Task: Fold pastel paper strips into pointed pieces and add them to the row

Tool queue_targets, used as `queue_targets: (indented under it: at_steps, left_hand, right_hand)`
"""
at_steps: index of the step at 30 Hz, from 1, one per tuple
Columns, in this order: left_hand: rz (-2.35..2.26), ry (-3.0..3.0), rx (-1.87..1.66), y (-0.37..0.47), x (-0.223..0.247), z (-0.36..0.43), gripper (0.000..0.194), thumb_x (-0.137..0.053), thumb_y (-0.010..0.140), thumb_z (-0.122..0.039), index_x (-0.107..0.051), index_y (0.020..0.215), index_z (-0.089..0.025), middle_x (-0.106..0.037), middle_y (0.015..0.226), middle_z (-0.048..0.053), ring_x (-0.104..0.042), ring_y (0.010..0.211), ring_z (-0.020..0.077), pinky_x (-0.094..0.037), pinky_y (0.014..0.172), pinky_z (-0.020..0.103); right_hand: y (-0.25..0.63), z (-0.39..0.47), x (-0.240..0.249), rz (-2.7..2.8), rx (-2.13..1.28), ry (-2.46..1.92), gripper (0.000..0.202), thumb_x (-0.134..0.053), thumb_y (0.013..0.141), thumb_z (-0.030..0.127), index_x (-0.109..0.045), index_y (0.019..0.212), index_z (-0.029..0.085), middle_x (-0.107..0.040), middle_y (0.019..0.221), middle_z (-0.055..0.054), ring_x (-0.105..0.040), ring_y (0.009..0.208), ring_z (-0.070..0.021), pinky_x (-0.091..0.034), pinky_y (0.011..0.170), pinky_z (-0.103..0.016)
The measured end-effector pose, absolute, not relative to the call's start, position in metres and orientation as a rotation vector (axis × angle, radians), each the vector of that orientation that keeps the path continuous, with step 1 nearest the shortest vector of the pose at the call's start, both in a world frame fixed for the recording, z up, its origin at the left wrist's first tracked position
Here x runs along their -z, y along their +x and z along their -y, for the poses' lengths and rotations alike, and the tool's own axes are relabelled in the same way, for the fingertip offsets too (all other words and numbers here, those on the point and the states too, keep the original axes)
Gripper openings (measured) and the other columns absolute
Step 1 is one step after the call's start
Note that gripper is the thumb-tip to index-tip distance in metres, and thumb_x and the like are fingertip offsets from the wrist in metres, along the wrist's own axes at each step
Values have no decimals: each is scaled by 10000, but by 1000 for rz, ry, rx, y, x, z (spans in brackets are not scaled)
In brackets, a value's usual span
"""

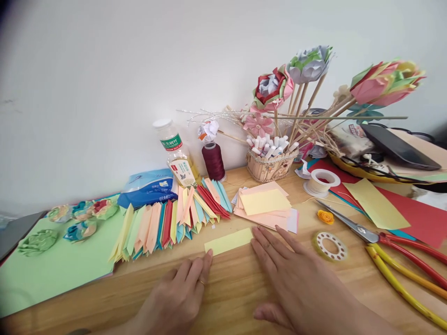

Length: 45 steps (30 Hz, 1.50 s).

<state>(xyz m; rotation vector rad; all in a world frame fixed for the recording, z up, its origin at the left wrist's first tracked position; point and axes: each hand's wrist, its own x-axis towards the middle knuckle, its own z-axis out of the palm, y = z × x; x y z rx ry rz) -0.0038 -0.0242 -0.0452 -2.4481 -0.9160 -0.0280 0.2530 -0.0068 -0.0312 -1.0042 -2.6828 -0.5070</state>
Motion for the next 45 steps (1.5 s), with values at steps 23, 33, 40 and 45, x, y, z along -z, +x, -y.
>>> queue_targets:
  at_steps: [23,33,40,45]
  left_hand:
    - [1000,-2769,-154,6,35,4,448,-501,876,-99,-398,1312,-99,-547,899,69,-570,779,211,-483,515,275]
    - [1071,-3012,-343,-23,-3,-4,401,-411,925,-90,-407,1295,-245,-531,1130,58,-556,945,195,-468,700,266]
    - [1200,-2943,-195,-29,3,8,366,-432,877,-50,-514,1202,-199,-562,1045,76,-577,899,209,-480,686,279]
    - [1311,-2876,18,-31,-1,23,310,-379,884,-43,-568,1109,-139,-587,986,88,-584,909,221,-493,732,312]
  right_hand:
    - [251,-5,39,2743,208,-1115,439,-497,885,483,-589,1200,192,-597,1258,-70,-564,1127,-264,-440,923,-464]
    - [258,13,32,2759,228,-1180,413,-587,830,336,-598,1194,141,-563,1286,-127,-518,1177,-325,-450,926,-510]
    - [224,74,34,2699,151,-1076,321,-487,898,294,-589,1155,130,-636,1182,-116,-572,1100,-258,-460,928,-443]
    - [188,87,35,2563,55,-1416,265,-399,915,207,-632,803,143,-659,830,-113,-617,786,-268,-499,660,-409]
